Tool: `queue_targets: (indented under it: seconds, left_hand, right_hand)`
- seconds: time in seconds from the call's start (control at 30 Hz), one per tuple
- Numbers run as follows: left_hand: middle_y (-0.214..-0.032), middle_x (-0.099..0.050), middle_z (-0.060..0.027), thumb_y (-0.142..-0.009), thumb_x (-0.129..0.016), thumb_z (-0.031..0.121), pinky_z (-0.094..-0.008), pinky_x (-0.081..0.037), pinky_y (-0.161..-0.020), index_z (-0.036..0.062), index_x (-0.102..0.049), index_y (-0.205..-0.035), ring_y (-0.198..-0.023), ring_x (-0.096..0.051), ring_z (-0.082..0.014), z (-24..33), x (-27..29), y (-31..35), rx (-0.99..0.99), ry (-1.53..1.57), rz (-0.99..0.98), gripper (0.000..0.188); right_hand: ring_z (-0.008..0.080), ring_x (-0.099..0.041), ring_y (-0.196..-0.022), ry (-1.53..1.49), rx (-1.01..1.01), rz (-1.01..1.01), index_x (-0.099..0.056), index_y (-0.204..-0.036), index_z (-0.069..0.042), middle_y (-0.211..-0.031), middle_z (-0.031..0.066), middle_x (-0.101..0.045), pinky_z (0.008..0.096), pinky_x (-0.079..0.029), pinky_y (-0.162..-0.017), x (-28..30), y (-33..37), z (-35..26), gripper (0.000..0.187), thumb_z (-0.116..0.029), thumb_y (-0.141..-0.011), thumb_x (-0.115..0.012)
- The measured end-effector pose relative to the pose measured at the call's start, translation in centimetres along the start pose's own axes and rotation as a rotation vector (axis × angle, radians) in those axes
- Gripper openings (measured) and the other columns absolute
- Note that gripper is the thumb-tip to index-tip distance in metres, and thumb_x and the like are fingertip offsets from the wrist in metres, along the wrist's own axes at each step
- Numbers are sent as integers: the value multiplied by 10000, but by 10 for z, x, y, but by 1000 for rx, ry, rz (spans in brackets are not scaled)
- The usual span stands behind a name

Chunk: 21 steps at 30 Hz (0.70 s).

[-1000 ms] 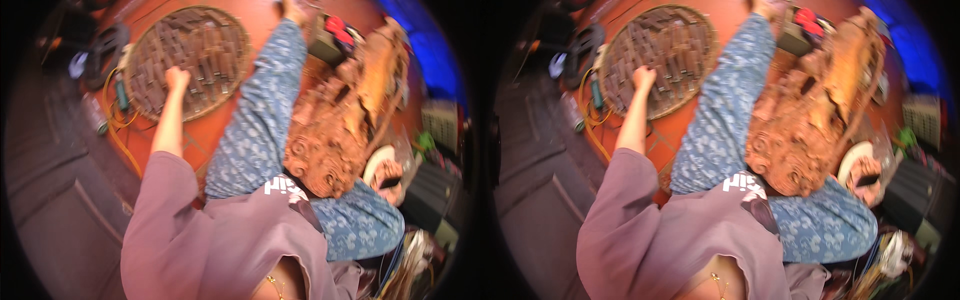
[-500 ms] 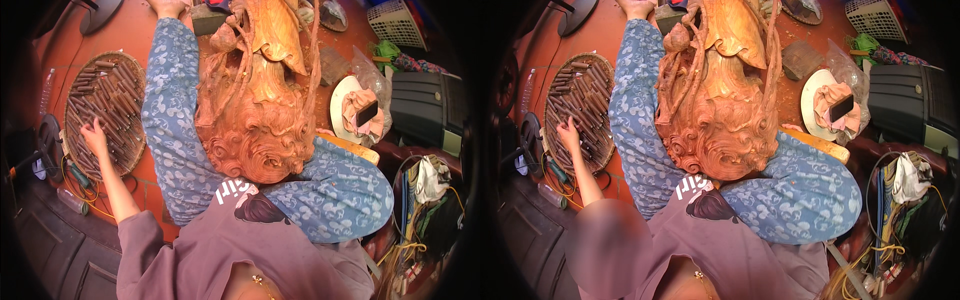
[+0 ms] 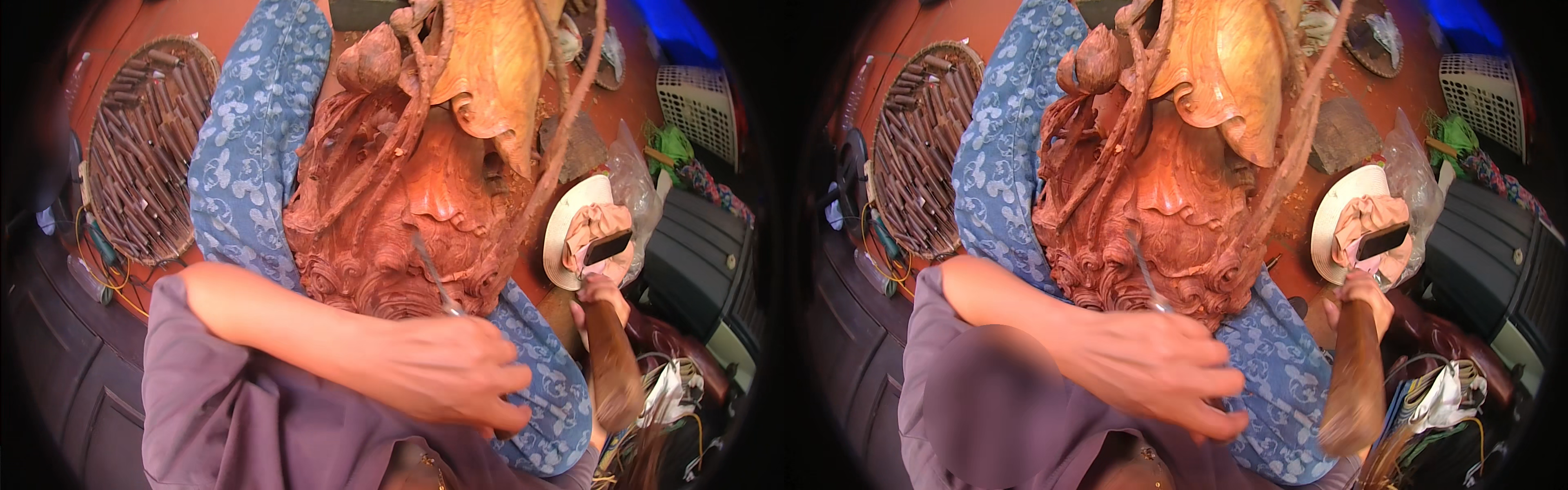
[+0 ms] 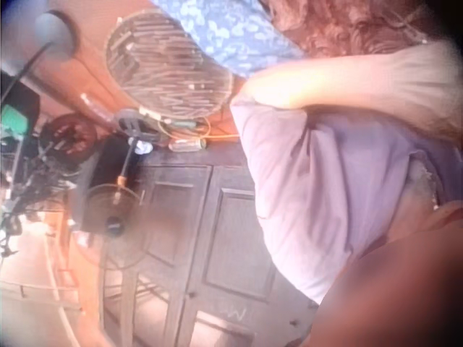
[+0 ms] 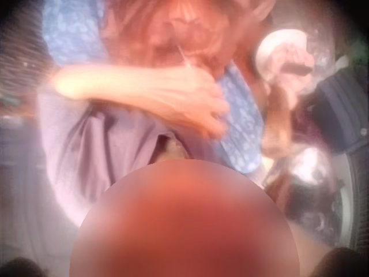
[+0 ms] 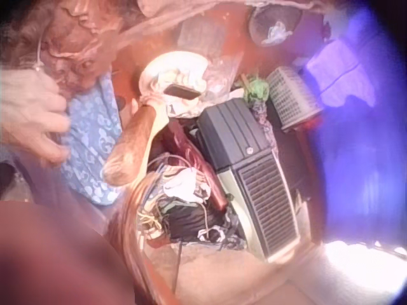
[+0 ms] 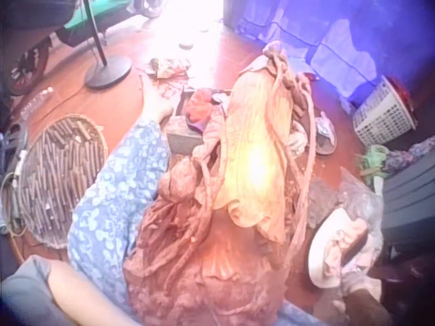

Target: The person carves a large piece of wood using a chisel and mallet. They repeatedly strike the chisel to shape the wood and occasionally switch to a different chisel from a nearby basket.

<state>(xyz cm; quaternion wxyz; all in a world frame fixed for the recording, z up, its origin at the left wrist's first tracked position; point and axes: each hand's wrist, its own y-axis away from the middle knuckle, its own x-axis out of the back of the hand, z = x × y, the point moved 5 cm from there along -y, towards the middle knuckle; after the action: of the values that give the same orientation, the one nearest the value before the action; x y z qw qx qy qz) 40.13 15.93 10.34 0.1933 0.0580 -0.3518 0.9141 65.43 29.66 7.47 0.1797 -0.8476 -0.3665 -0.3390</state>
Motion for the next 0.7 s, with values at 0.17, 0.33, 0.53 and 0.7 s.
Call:
queue_targets:
  seconds: [0.17, 0.33, 0.53, 0.7]
  left_hand:
    - [-661, -483, -17, -871, -620, 406, -301, -414, -552, 103, -556, -673, -638, -509, -168, -20, -13, -6, 72, 104, 57, 368]
    - [-611, -472, -19, -856, -630, 386, -305, -416, -528, 93, -524, -559, -596, -513, -179, -26, -6, -1, 135, 138, 84, 431]
    - [-627, -470, -20, -835, -646, 382, -299, -404, -463, 96, -527, -568, -535, -503, -172, -32, -6, -2, 184, 219, 143, 409]
    - [-488, -512, -82, -844, -608, 371, -378, -442, -397, 31, -579, -533, -405, -545, -274, -34, 5, -6, 158, 264, 327, 462]
  right_hand:
    - [238, -550, -605, 170, 91, -68, -523, -734, -59, -649, 63, -542, 404, -527, -693, -11, -29, -33, 275, -32, -677, -791]
    - [238, -555, -594, 166, 77, -167, -533, -739, -57, -648, 56, -547, 409, -535, -681, -27, -31, -48, 267, -35, -683, -793]
    - [233, -549, -584, 184, 84, -181, -527, -744, -56, -643, 57, -543, 405, -530, -666, -29, -30, -53, 273, -39, -685, -793]
    - [231, -545, -579, 204, 108, -178, -522, -752, -56, -643, 58, -541, 402, -525, -656, -33, -37, -54, 273, -34, -689, -787]
